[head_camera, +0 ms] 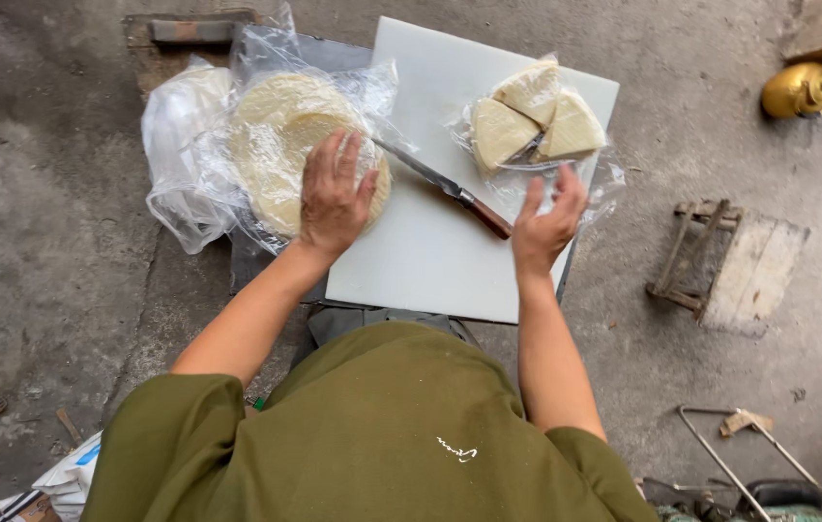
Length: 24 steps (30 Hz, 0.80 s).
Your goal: The person cuts stacks of round dough wrappers into halves and then into quarters using a knife, then folds the triangular pieces and puts them into a plastic bag.
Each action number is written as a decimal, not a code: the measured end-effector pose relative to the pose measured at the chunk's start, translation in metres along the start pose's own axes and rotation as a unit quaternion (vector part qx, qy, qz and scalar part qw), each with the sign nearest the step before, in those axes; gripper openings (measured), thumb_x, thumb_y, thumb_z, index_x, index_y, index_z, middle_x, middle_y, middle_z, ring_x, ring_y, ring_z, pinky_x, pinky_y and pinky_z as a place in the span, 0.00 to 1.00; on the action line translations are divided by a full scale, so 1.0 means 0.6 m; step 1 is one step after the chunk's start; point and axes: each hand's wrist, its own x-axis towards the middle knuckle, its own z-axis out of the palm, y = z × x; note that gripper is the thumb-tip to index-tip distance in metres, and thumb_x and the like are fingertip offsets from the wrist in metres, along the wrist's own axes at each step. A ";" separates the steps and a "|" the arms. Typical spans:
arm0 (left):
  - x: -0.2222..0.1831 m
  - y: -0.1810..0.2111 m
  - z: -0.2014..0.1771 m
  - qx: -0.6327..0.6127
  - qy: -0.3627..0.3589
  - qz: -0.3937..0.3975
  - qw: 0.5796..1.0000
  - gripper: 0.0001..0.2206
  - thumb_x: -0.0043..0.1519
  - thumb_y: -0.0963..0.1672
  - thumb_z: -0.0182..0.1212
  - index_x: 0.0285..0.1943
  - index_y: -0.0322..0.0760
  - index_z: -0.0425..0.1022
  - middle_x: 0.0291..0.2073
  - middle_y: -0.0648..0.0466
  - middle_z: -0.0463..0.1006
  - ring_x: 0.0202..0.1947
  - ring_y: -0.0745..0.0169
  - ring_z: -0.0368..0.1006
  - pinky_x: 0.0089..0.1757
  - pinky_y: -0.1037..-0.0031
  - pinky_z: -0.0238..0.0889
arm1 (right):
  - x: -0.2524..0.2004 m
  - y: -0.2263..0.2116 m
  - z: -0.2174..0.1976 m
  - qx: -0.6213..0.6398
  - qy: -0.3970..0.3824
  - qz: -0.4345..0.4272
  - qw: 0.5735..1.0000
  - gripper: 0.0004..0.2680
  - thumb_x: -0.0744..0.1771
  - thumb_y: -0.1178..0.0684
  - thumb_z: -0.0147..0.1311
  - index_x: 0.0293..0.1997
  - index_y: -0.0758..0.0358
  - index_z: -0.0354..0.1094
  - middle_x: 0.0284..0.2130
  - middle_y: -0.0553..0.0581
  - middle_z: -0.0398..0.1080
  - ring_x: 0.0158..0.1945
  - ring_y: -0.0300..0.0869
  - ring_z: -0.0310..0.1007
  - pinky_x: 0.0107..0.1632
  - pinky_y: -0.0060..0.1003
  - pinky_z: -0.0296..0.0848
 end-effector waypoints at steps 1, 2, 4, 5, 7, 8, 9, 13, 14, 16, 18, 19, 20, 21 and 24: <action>-0.005 0.001 0.002 -0.036 -0.015 -0.014 0.999 0.25 0.74 0.48 0.55 0.74 0.25 0.62 0.68 0.36 0.64 0.69 0.40 0.61 0.68 0.56 0.55 | 0.022 0.024 -0.001 0.027 0.001 0.115 0.993 0.17 0.72 0.48 0.50 0.66 0.67 0.59 0.59 0.66 0.66 0.59 0.51 0.71 0.59 0.42 0.74; -0.004 0.002 0.005 -0.069 -0.028 -0.029 0.997 0.25 0.74 0.49 0.54 0.74 0.26 0.62 0.68 0.36 0.63 0.69 0.39 0.61 0.68 0.56 0.55 | 0.043 0.048 0.001 0.071 0.023 0.140 0.987 0.17 0.73 0.48 0.48 0.68 0.68 0.57 0.61 0.67 0.63 0.62 0.52 0.69 0.62 0.43 0.72; 0.018 0.018 0.027 -0.084 -0.045 -0.004 0.995 0.25 0.75 0.50 0.53 0.76 0.27 0.60 0.71 0.38 0.61 0.72 0.39 0.59 0.70 0.56 0.54 | 0.075 0.086 0.018 0.162 0.071 0.183 0.967 0.18 0.74 0.49 0.45 0.71 0.71 0.52 0.66 0.69 0.58 0.68 0.54 0.66 0.68 0.44 0.68; 0.043 0.038 0.050 -0.064 -0.049 0.037 0.996 0.26 0.77 0.50 0.52 0.77 0.29 0.58 0.74 0.38 0.59 0.75 0.39 0.57 0.72 0.55 0.52 | 0.084 0.099 0.031 0.168 0.072 0.201 0.962 0.19 0.74 0.50 0.43 0.71 0.71 0.51 0.67 0.69 0.56 0.69 0.54 0.64 0.69 0.43 0.66; 0.105 0.077 0.103 -0.049 -0.070 0.107 0.991 0.27 0.76 0.52 0.52 0.79 0.36 0.56 0.76 0.38 0.54 0.76 0.37 0.52 0.72 0.51 0.47 | 0.096 0.123 0.046 0.177 0.073 0.237 0.952 0.19 0.73 0.50 0.41 0.72 0.71 0.48 0.69 0.69 0.54 0.71 0.54 0.60 0.70 0.43 0.63; 0.138 0.102 0.134 -0.052 -0.088 0.134 0.986 0.27 0.74 0.53 0.53 0.79 0.43 0.56 0.76 0.36 0.51 0.75 0.34 0.50 0.69 0.49 0.46 | 0.092 0.134 0.051 0.124 0.073 0.239 0.960 0.19 0.74 0.51 0.40 0.73 0.71 0.49 0.69 0.69 0.54 0.72 0.55 0.58 0.71 0.44 0.61; 0.170 0.126 0.162 -0.050 -0.116 0.122 0.984 0.27 0.73 0.54 0.51 0.80 0.49 0.54 0.77 0.38 0.50 0.76 0.34 0.47 0.69 0.47 0.45 | 0.084 0.139 0.061 0.070 0.072 0.240 0.966 0.18 0.74 0.51 0.39 0.73 0.71 0.50 0.70 0.69 0.54 0.73 0.56 0.56 0.72 0.45 0.59; 0.275 0.192 0.242 -0.055 -0.279 0.100 0.954 0.26 0.71 0.59 0.40 0.80 0.67 0.50 0.79 0.44 0.37 0.78 0.37 0.33 0.69 0.39 0.36 | 0.086 0.149 0.106 0.033 0.069 0.223 0.972 0.18 0.75 0.54 0.37 0.74 0.73 0.46 0.71 0.71 0.50 0.76 0.59 0.46 0.74 0.50 0.49; 0.279 0.193 0.252 -0.030 -0.293 0.116 0.949 0.26 0.71 0.59 0.38 0.81 0.67 0.50 0.79 0.46 0.35 0.78 0.39 0.30 0.68 0.36 0.34 | 0.082 0.152 0.116 0.014 0.064 0.211 0.975 0.19 0.73 0.57 0.37 0.74 0.73 0.47 0.72 0.71 0.49 0.75 0.59 0.48 0.74 0.49 0.51; 0.282 0.191 0.267 0.023 -0.317 0.150 0.936 0.27 0.71 0.59 0.34 0.81 0.67 0.49 0.80 0.51 0.30 0.79 0.42 0.23 0.66 0.30 0.29 | 0.085 0.157 0.135 -0.020 0.054 0.188 0.980 0.21 0.68 0.62 0.37 0.73 0.74 0.48 0.73 0.72 0.49 0.74 0.59 0.51 0.74 0.48 0.55; 0.278 0.184 0.273 0.010 -0.295 0.149 0.944 0.28 0.71 0.61 0.35 0.82 0.67 0.49 0.80 0.51 0.29 0.78 0.43 0.22 0.68 0.32 0.27 | 0.083 0.161 0.143 -0.038 0.037 0.190 0.980 0.20 0.69 0.58 0.47 0.70 0.75 0.50 0.69 0.71 0.52 0.71 0.60 0.52 0.72 0.49 0.54; 0.274 0.181 0.274 0.003 -0.286 0.149 0.947 0.29 0.71 0.61 0.35 0.82 0.67 0.50 0.80 0.52 0.29 0.78 0.44 0.21 0.68 0.33 0.25 | 0.084 0.164 0.145 -0.047 0.029 0.191 0.980 0.21 0.69 0.56 0.51 0.68 0.75 0.51 0.67 0.71 0.54 0.70 0.61 0.53 0.71 0.50 0.54; 0.273 0.179 0.275 0.003 -0.287 0.147 0.947 0.29 0.71 0.61 0.36 0.82 0.67 0.50 0.80 0.51 0.29 0.79 0.44 0.21 0.69 0.33 0.25 | 0.089 0.167 0.148 -0.044 0.049 0.175 0.982 0.20 0.69 0.58 0.50 0.69 0.74 0.52 0.67 0.70 0.55 0.71 0.60 0.55 0.72 0.49 0.55; 0.274 0.177 0.276 0.004 -0.288 0.145 0.947 0.29 0.70 0.61 0.36 0.82 0.67 0.50 0.81 0.51 0.29 0.79 0.43 0.22 0.69 0.34 0.24 | 0.095 0.169 0.151 -0.041 0.069 0.158 0.984 0.19 0.69 0.61 0.48 0.70 0.74 0.53 0.67 0.69 0.57 0.71 0.59 0.56 0.72 0.48 0.57; 0.269 0.174 0.275 -0.010 -0.286 0.137 0.948 0.29 0.70 0.61 0.37 0.82 0.67 0.51 0.81 0.50 0.29 0.79 0.42 0.23 0.69 0.35 0.23 | 0.103 0.169 0.160 0.247 0.110 0.252 0.929 0.17 0.70 0.61 0.46 0.67 0.74 0.55 0.61 0.67 0.65 0.65 0.54 0.65 0.67 0.44 0.64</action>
